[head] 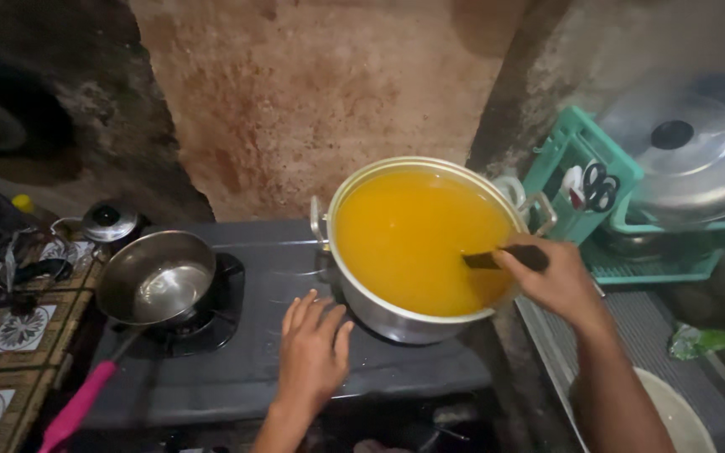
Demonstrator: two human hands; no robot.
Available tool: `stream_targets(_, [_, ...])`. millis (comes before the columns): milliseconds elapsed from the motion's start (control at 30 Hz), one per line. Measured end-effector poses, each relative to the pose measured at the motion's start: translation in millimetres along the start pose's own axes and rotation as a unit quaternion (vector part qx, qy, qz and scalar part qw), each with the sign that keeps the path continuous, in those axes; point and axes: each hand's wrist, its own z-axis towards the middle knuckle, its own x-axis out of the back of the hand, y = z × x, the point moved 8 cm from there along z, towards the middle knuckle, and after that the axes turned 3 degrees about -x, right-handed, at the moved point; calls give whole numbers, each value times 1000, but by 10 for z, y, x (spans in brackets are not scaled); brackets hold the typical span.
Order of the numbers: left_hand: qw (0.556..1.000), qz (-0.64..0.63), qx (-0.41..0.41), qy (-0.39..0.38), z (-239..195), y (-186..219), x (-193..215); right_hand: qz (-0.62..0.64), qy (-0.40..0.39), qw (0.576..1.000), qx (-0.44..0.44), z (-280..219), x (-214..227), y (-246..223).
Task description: The person organizes kitchen items, including plastic containers and cloths, then moves to the stove. They lift the lid of a large pot containing a yellow liquid, stir it with a ladle, and transfer some of the liquid into a bowl.
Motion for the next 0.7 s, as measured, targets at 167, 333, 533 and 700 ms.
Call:
stream_targets(167, [995, 18, 38, -91, -161, -629, -325, -11, -12, 991, -130, -275, -9, 71])
stream_targets(333, [993, 5, 32, -116, -357, -945, -496, 120, 10, 979, -164, -445, -227, 112])
stream_targets(533, [988, -18, 19, -155, -401, -1095, -573, 134, 8, 980, -149, -466, -569, -89])
stream_targets(700, [984, -28, 11, -178, -419, -1291, -739, 104, 23, 991, -81, -424, -837, -381])
